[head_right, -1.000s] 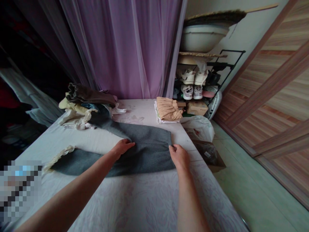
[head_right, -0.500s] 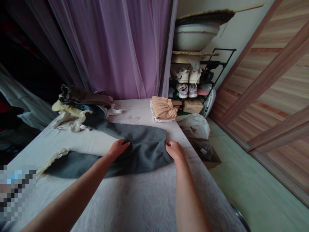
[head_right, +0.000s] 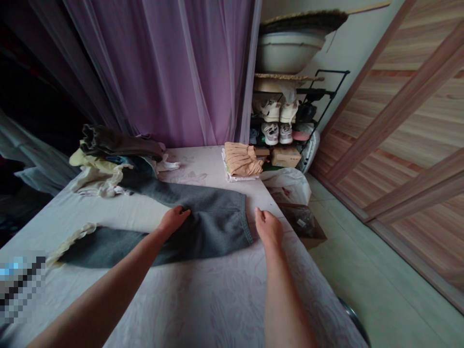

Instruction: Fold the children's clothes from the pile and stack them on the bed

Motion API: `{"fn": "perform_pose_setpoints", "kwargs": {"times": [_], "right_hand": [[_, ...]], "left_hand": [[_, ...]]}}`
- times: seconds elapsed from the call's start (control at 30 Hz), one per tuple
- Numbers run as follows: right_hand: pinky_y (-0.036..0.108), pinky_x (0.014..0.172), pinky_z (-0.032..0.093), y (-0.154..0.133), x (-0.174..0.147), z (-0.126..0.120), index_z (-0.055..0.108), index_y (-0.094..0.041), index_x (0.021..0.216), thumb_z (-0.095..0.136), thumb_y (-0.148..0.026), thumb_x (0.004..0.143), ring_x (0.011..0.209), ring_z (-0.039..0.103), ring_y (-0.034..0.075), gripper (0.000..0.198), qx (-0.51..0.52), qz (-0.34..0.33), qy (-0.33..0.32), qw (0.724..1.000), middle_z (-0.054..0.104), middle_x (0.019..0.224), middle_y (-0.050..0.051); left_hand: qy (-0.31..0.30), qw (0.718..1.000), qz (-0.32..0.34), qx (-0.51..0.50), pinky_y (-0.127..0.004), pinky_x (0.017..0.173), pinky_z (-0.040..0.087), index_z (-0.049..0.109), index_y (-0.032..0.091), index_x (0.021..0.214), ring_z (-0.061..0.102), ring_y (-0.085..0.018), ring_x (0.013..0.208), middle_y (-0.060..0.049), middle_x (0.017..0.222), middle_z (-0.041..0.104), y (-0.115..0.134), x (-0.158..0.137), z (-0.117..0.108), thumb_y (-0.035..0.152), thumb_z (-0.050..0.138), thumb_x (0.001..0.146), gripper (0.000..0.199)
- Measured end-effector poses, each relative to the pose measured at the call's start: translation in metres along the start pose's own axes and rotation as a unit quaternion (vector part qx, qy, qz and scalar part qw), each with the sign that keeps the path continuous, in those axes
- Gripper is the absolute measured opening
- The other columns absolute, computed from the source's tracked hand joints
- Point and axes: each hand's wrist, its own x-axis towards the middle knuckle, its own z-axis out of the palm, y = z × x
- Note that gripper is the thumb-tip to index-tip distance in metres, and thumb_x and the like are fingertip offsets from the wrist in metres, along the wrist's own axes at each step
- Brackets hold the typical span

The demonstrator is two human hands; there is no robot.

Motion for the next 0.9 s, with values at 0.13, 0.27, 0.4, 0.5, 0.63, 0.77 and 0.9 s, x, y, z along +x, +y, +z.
{"fn": "perform_pose_setpoints", "kwargs": {"times": [0.13,0.27,0.4,0.5,0.63,0.77,0.9], "right_hand": [[0.029,0.073,0.044,-0.019,-0.006,0.003,0.069,-0.018,0.111,0.040,-0.058,0.091,0.098,0.066,0.026,0.053,0.034,-0.012,-0.045,0.998,0.074,0.104,0.012],[0.031,0.077,0.046,-0.033,-0.013,0.009,0.064,-0.019,0.121,0.051,-0.051,0.087,0.101,0.066,0.028,0.048,-0.006,-0.032,-0.073,0.997,0.072,0.110,0.012],[0.030,0.075,0.046,-0.031,-0.010,0.016,0.065,-0.020,0.112,0.052,-0.040,0.088,0.094,0.068,0.025,0.035,0.017,-0.034,-0.045,0.998,0.073,0.101,0.011],[0.030,0.076,0.046,-0.022,-0.003,0.023,0.062,-0.018,0.117,0.054,-0.037,0.084,0.090,0.067,0.023,0.039,0.106,-0.023,-0.015,0.994,0.072,0.100,0.009],[0.030,0.077,0.048,-0.011,0.001,0.031,0.049,-0.019,0.135,0.056,-0.037,0.079,0.082,0.065,0.020,0.060,0.237,-0.021,-0.018,0.971,0.071,0.092,0.004],[0.029,0.079,0.049,-0.004,0.001,0.029,0.039,-0.021,0.145,0.052,-0.034,0.081,0.084,0.065,0.018,0.066,0.352,-0.068,-0.075,0.931,0.071,0.093,0.003],[0.031,0.093,0.046,0.002,0.002,0.022,0.052,-0.020,0.135,0.051,-0.036,0.081,0.109,0.061,0.021,0.057,0.376,-0.116,-0.098,0.914,0.066,0.122,0.008]], "left_hand": [[-0.010,0.999,-0.002,-0.045,-0.029,0.070,0.046,0.064,0.021,0.070,0.066,-0.023,0.081,-0.006,0.072,0.069,-0.004,-0.003,-0.003,0.035,0.050,0.087,0.027],[-0.027,0.995,-0.003,-0.093,-0.027,0.063,0.046,0.065,0.020,0.072,0.065,-0.020,0.072,-0.004,0.070,0.069,-0.006,-0.010,-0.007,0.044,0.046,0.089,0.035],[-0.106,0.980,0.002,-0.167,-0.025,0.055,0.042,0.066,0.019,0.071,0.060,-0.017,0.062,0.000,0.063,0.065,-0.009,-0.013,-0.009,0.053,0.060,0.077,0.034],[-0.134,0.959,0.017,-0.250,-0.023,0.055,0.041,0.063,0.019,0.073,0.055,-0.014,0.060,0.004,0.062,0.060,-0.015,-0.013,-0.006,0.047,0.068,0.067,0.028],[-0.122,0.939,0.030,-0.321,-0.022,0.058,0.041,0.057,0.020,0.075,0.053,-0.011,0.060,0.005,0.066,0.058,-0.021,-0.011,0.002,0.043,0.066,0.066,0.026],[-0.098,0.926,0.035,-0.364,-0.023,0.064,0.044,0.055,0.021,0.079,0.056,-0.012,0.065,0.006,0.068,0.058,-0.023,-0.011,0.009,0.036,0.066,0.067,0.022],[-0.050,0.921,0.039,-0.385,-0.024,0.071,0.046,0.052,0.022,0.087,0.059,-0.013,0.072,0.005,0.074,0.061,-0.025,-0.014,0.011,0.031,0.069,0.066,0.029]]}}
